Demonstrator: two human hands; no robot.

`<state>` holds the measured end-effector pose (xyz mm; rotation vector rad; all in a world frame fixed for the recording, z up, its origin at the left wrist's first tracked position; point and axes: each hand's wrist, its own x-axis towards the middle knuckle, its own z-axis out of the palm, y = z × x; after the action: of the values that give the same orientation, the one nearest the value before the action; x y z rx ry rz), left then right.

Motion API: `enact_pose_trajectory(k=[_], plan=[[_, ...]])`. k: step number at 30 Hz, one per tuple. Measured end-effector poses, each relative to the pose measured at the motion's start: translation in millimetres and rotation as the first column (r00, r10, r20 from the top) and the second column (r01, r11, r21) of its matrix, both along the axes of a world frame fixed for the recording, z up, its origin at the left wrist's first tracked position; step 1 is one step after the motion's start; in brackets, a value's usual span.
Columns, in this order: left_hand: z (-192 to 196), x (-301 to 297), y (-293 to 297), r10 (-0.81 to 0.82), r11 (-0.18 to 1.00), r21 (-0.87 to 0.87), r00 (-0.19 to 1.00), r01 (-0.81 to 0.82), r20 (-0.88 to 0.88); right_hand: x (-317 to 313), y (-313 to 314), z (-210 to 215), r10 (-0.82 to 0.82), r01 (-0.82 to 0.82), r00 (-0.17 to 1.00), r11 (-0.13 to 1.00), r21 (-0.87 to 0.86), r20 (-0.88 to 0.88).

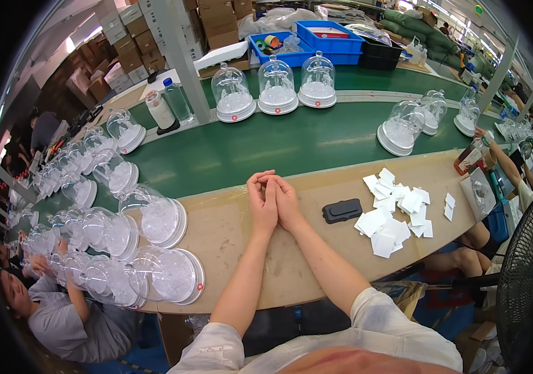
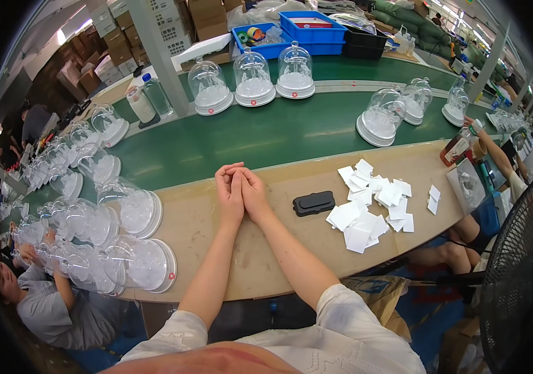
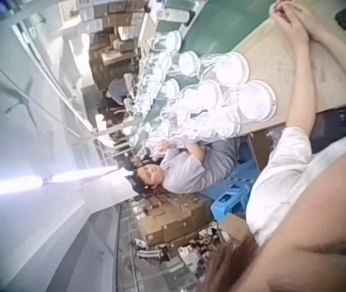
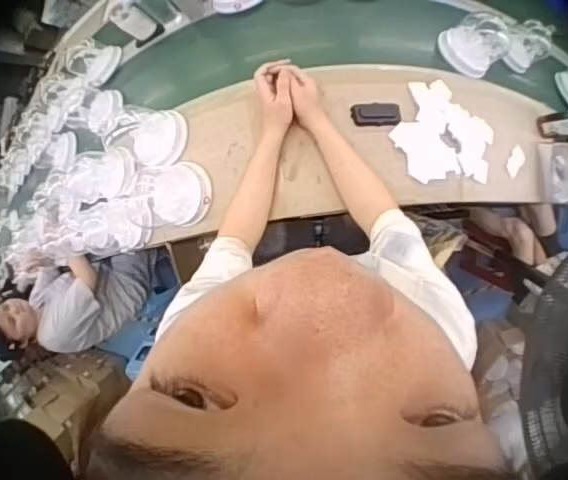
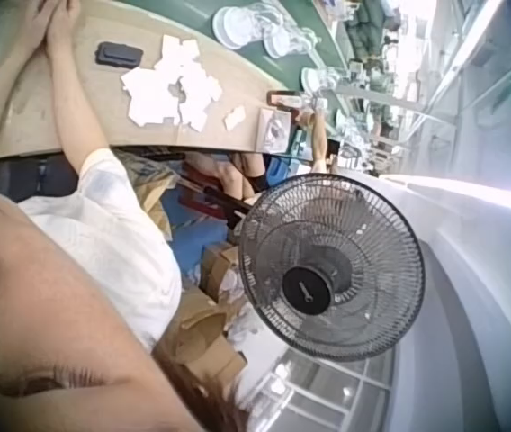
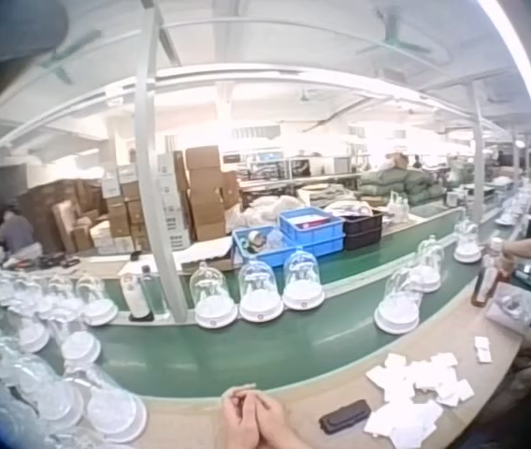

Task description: Assembling decorative light fixtures by attaching battery covers and testing the LED lights on a production line.

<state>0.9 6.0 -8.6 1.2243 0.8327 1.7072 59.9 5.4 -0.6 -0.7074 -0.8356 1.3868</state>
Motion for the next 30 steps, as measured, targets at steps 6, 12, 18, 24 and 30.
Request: enact_pose_trajectory(k=[6,12,18,24,30], plan=[[2.6,-3.1,-3.1,-0.004,0.999,-0.032,0.999,0.003,-0.047,2.8,-1.8,-5.4,0.05,-0.05,0.998,0.999,0.005,-0.024],[1.5,-2.4,-3.9,0.011,1.0,-0.013,0.995,-0.012,-0.1,3.2,-5.7,-1.6,0.025,-0.025,1.0,1.0,-0.005,-0.011],[14.2,-5.7,-6.1,0.025,0.997,-0.064,0.976,-0.039,-0.219,0.7,1.0,-6.1,0.013,-0.014,1.0,1.0,0.028,0.016],[11.2,-10.6,-4.5,-0.01,1.0,-0.029,0.999,0.012,0.051,25.2,2.4,5.5,-0.049,0.005,0.975,0.981,0.196,0.218],[4.6,-17.4,-4.1,-0.101,0.988,-0.118,0.994,0.096,-0.041,107.1,-68.2,58.0,-0.319,0.283,0.904,0.946,0.16,0.286]])
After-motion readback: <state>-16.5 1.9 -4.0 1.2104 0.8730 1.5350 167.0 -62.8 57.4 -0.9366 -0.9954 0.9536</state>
